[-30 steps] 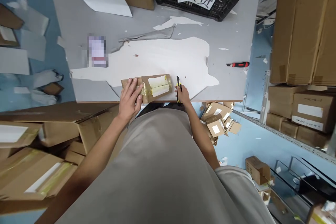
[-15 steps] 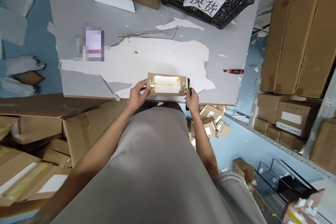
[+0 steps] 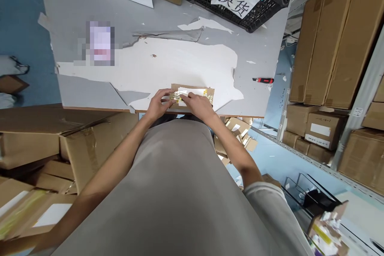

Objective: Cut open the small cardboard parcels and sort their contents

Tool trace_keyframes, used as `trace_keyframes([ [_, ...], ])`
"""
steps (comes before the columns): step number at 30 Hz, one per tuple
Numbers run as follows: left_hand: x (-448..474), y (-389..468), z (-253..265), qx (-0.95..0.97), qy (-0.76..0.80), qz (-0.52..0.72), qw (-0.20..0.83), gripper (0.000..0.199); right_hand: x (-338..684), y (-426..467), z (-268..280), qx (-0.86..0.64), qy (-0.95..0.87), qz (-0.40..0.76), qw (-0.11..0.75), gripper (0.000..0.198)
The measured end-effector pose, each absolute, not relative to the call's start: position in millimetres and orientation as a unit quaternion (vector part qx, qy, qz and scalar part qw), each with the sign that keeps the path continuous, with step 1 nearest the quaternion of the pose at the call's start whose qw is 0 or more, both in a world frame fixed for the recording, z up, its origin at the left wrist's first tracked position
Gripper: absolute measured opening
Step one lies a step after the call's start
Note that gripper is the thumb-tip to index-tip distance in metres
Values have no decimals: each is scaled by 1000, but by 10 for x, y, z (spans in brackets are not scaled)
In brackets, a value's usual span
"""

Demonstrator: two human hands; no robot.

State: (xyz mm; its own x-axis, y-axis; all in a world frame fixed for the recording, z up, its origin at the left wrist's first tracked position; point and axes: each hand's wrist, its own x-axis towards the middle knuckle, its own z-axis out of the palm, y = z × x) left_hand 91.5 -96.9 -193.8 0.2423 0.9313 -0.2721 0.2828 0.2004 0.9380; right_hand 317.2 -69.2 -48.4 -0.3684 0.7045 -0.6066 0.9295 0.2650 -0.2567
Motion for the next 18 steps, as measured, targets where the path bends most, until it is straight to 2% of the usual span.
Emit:
trace_keyframes([
  [3, 922, -967, -2005, 556, 536, 306, 557, 53, 3072, -628, -489, 491, 793, -257, 251, 53],
  [7, 927, -973, -2053, 550, 527, 325, 561, 52, 3065, -620, -463, 477, 797, -232, 287, 54],
  [18, 964, -963, -2064, 532, 538, 341, 558, 49, 2950, -635, -509, 460, 809, -195, 308, 62],
])
